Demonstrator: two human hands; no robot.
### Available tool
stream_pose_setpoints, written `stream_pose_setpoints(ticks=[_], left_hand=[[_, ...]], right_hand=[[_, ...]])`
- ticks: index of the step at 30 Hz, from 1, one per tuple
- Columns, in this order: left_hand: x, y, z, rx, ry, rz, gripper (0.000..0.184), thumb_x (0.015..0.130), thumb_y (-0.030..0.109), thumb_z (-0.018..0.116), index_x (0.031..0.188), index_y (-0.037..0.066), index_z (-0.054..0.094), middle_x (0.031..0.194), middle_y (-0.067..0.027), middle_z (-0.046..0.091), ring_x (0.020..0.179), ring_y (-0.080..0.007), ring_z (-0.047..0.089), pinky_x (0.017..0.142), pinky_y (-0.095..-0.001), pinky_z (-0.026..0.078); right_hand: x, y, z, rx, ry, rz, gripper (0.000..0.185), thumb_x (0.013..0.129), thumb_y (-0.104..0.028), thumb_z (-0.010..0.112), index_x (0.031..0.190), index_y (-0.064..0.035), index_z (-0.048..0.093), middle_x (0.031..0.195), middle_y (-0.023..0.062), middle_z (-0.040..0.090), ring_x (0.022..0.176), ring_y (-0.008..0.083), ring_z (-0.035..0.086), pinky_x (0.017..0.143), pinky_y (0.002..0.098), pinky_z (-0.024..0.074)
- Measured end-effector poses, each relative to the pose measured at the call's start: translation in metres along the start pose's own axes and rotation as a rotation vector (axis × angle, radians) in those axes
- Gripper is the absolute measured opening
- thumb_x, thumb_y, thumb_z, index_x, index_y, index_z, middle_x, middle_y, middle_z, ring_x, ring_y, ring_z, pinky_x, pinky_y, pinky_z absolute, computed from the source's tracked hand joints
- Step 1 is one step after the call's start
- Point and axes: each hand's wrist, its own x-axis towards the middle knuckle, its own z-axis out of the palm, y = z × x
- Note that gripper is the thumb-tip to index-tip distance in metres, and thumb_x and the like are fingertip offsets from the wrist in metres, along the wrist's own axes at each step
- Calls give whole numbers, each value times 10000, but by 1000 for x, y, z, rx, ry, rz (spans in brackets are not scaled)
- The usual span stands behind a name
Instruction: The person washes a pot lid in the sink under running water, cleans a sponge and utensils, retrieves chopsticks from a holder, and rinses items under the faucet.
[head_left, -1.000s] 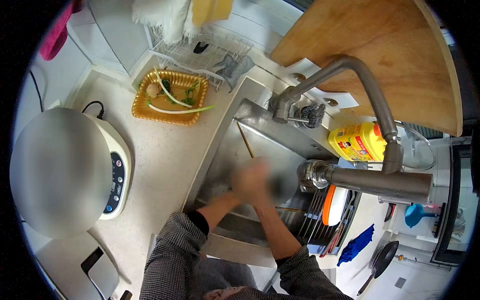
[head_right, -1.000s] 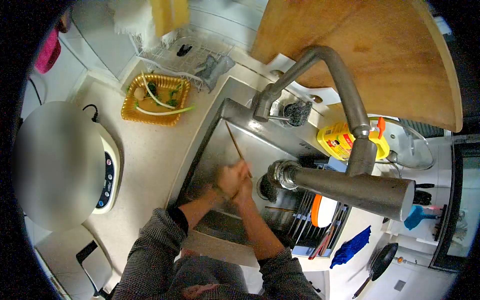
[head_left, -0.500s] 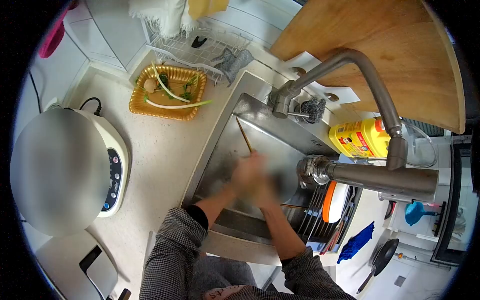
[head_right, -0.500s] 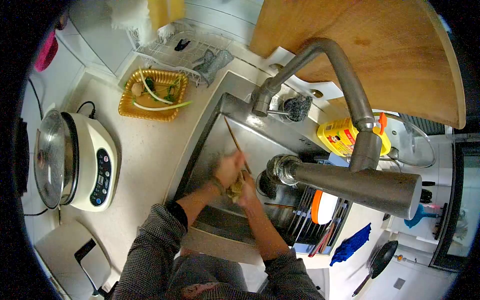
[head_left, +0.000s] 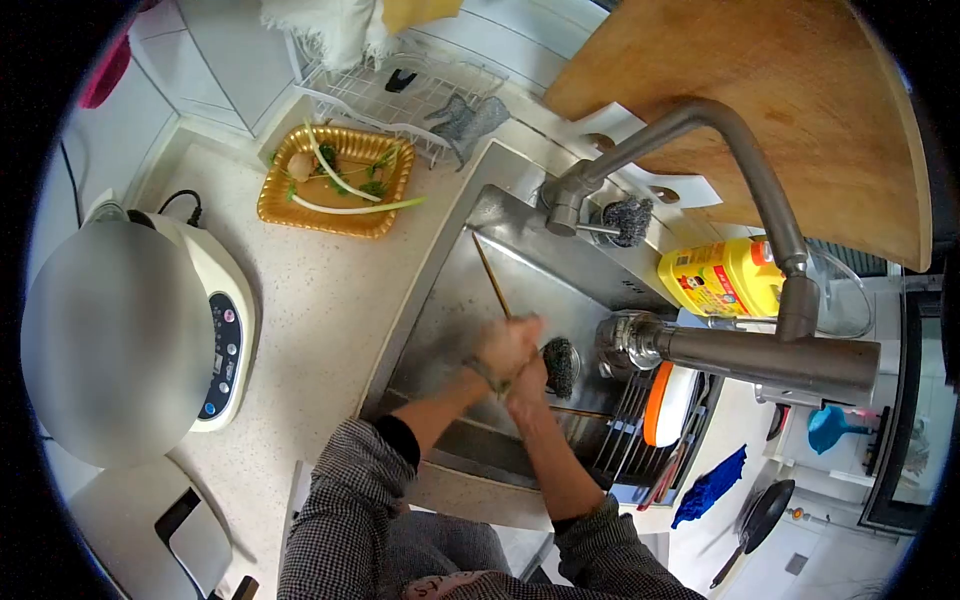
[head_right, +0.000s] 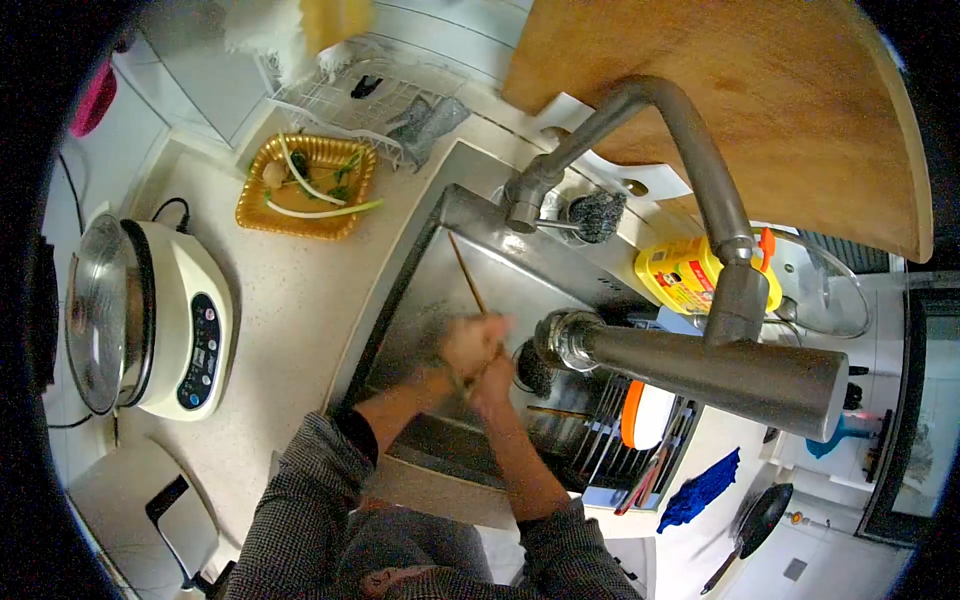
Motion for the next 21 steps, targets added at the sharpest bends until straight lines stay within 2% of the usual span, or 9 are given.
stream_pose_setpoints(ticks=[2,4,5,6,8,10,14,17,21], left_hand=[[16,-7,-23,-38,-51,-401,258,875,321,483,898,106,624,679,-161,609,550,-310,608,530,-424,504],[3,4,-16,77,-23,-212,293,895,317,463,871,89,645,643,-172,593,541,-330,601,540,-421,503],[-8,17,-9,21,13,-62,303,898,307,460,828,72,639,636,-179,585,537,-323,599,533,-412,502],[-17,28,-3,-41,34,84,319,901,297,458,785,55,633,629,-185,577,534,-316,598,527,-403,501],[-3,18,-4,-128,48,-23,324,892,292,477,729,40,598,626,-196,567,532,-329,588,520,-400,492],[16,-10,-11,-203,-56,-438,335,886,296,486,697,28,552,668,-205,576,545,-341,585,522,-410,479],[-3,15,-11,36,-236,-203,305,877,303,487,782,36,601,703,-246,575,656,-394,594,636,-458,487],[-7,12,10,-95,-24,-97,349,890,327,453,835,27,621,704,-245,584,648,-390,594,624,-445,488],[14,-21,-13,-85,-44,-392,506,914,437,371,827,-8,597,721,-196,613,644,-326,605,637,-408,469]], right_hand=[[9,10,82,-434,894,123,415,939,-398,356,1084,-41,510,917,68,544,834,200,529,670,337,459],[8,7,43,-487,826,125,387,934,-405,363,993,-57,522,908,71,550,776,208,538,629,324,465],[10,-1,16,-174,207,125,365,943,-364,346,1085,-57,483,1001,78,545,871,223,536,718,341,468],[6,2,7,-72,94,76,357,933,-375,373,1048,-60,496,972,75,547,845,219,545,698,340,477],[-3,7,-12,150,-145,15,351,914,-397,425,975,-66,521,912,70,552,793,211,565,658,339,495],[-1,12,51,-420,824,98,414,908,-461,402,971,-67,510,909,69,551,786,210,564,659,339,503],[-2,1,47,-334,714,122,396,929,-415,369,1061,-61,486,968,82,559,841,221,575,704,340,512],[-10,-6,1,-115,89,106,369,934,-353,390,1163,-72,456,1041,93,559,931,229,573,779,355,500],[0,-16,96,-329,582,301,308,919,-312,438,1097,-75,521,1032,78,565,929,186,551,829,343,461]])
